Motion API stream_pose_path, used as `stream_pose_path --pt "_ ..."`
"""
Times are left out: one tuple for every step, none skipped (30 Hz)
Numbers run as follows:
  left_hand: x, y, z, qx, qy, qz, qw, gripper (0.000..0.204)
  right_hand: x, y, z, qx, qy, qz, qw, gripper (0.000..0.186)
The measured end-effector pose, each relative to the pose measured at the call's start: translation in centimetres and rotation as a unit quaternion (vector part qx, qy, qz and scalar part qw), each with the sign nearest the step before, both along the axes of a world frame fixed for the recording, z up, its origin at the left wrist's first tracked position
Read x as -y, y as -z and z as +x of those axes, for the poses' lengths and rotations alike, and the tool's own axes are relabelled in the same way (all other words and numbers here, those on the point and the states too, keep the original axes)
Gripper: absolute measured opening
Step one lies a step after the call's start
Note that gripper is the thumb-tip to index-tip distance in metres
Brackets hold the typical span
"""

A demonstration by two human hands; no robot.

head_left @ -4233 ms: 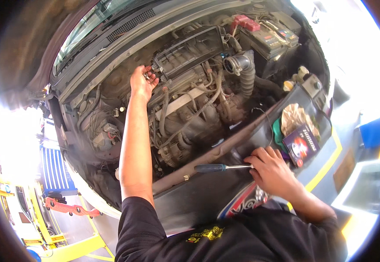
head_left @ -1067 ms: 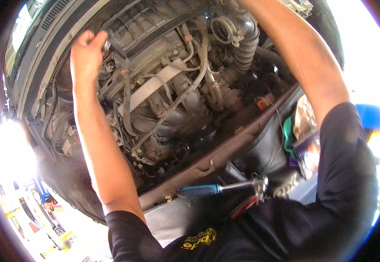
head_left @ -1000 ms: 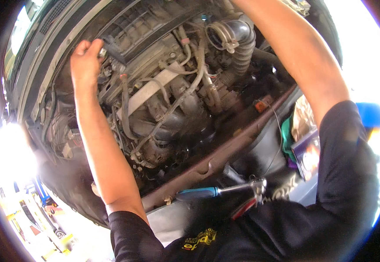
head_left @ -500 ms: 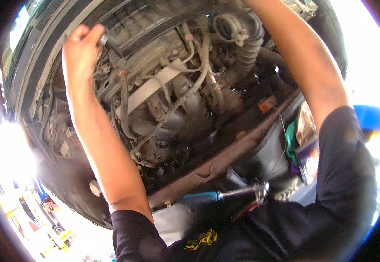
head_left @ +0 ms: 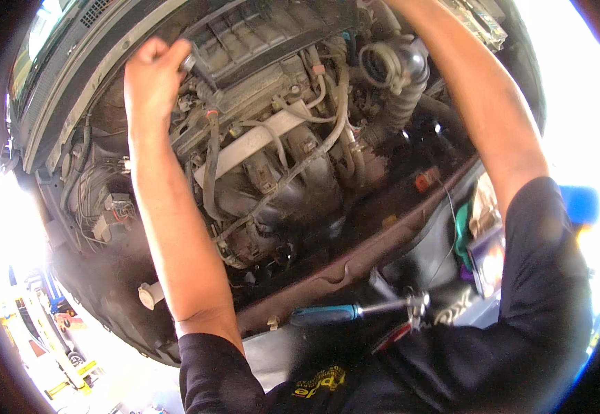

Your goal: The person works under the hood of a car, using a socket wrench and ratchet to loosen and tighten bolts on the engine. They remove a plastic engine cover, adjust components, and reattach the cover. The person also handles a car battery and uses a screwdriver to adjust parts near the windshield.

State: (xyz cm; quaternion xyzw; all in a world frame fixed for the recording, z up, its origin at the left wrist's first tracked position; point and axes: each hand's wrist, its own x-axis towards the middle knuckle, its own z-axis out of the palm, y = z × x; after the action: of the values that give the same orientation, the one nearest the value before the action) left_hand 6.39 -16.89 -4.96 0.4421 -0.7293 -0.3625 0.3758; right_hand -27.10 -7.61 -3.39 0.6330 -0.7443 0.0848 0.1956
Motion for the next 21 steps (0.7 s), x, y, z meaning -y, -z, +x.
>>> stream_pose_path --pt "0.7 0.6 0.7 -0.029 -0.001 0.05 0.998 0.028 0.4 -0.8 1.0 -0.049 0.027 0.054 0.997 0.024" --pt "1.5 0.9 1.5 -0.015 0.01 0.044 0.999 0.028 -0.2 -1.4 1.8 0.007 0.048 0.048 0.998 0.025" --pt "1.4 0.9 1.4 -0.012 0.01 0.027 1.0 0.028 -1.1 -1.8 3.2 0.064 0.067 0.043 0.995 0.026" --pt "0.9 0.4 0.8 -0.006 0.018 0.009 1.0 0.028 -2.0 -1.8 3.7 0.123 0.093 0.037 0.987 0.027" --pt "0.3 -0.2 0.2 0.0 0.026 -0.009 1.0 0.029 -2.1 -0.3 2.6 0.101 0.05 -0.027 0.993 0.028" --pt "-1.2 -1.3 -0.7 0.007 0.02 -0.037 0.999 0.03 -2.7 1.7 0.7 0.074 0.013 -0.093 0.993 0.028" --pt "-1.2 -1.2 -0.7 0.002 0.015 -0.035 0.999 0.03 -2.5 2.4 0.1 0.044 -0.033 -0.156 0.986 0.029" --pt "-1.2 -1.1 -0.7 -0.003 0.011 -0.033 0.999 0.03 -1.7 2.2 -0.8 0.013 -0.029 -0.105 0.994 0.03" --pt "-0.9 -0.8 -0.9 -0.007 0.009 -0.03 1.0 0.03 -0.9 1.5 -1.0 -0.016 -0.021 -0.053 0.998 0.031" --pt "0.1 0.0 -0.2 -0.027 0.014 -0.007 1.0 0.028 -0.2 0.4 -1.0 -0.047 -0.019 -0.003 0.999 0.032" --pt "1.0 0.5 0.7 -0.035 0.003 0.07 0.997 0.029 0.3 -0.3 -0.8 -0.041 0.014 0.006 0.999 0.033" --pt "1.5 0.6 0.9 -0.032 0.015 0.055 0.998 0.03 0.5 -0.2 0.1 -0.028 0.049 0.018 0.998 0.033" --pt "1.4 0.6 0.9 -0.03 0.025 0.04 0.998 0.03 0.4 -0.1 0.8 -0.015 0.082 0.031 0.996 0.034" --pt "1.3 0.5 0.8 -0.019 0.016 0.018 1.0 0.031 -0.3 -0.3 1.3 0.089 0.075 0.038 0.992 0.034" --pt "0.3 -0.4 0.3 -0.007 0.007 -0.005 1.0 0.031 -1.3 -0.6 1.7 0.194 0.067 0.045 0.978 0.035" --pt "-0.7 -1.0 -0.4 -0.001 0.003 -0.029 1.0 0.031 -1.4 -0.9 1.1 0.197 0.037 0.031 0.979 0.034" --pt "-1.7 -1.1 -1.0 0.008 0.002 -0.06 0.998 0.031 -2.1 -0.3 0.6 0.209 0.013 0.023 0.978 0.034" --pt "-1.3 -1.1 -1.6 -0.01 0.023 -0.048 0.999 0.031 -2.0 0.3 -1.8 0.118 -0.029 -0.007 0.993 0.034" --pt "-0.5 -0.6 -1.3 -0.024 0.034 -0.034 0.999 0.03 -1.8 0.1 -1.6 0.03 -0.081 -0.032 0.996 0.034" --pt "0.6 0.4 0.0 -0.05 0.025 0.021 0.998 0.03 -1.3 -0.3 -1.4 0.016 -0.037 -0.006 0.999 0.034" --pt "1.3 1.1 1.3 -0.073 0.009 0.075 0.994 0.029 -0.3 -1.6 1.2 0.004 0.0 0.019 1.0 0.034"
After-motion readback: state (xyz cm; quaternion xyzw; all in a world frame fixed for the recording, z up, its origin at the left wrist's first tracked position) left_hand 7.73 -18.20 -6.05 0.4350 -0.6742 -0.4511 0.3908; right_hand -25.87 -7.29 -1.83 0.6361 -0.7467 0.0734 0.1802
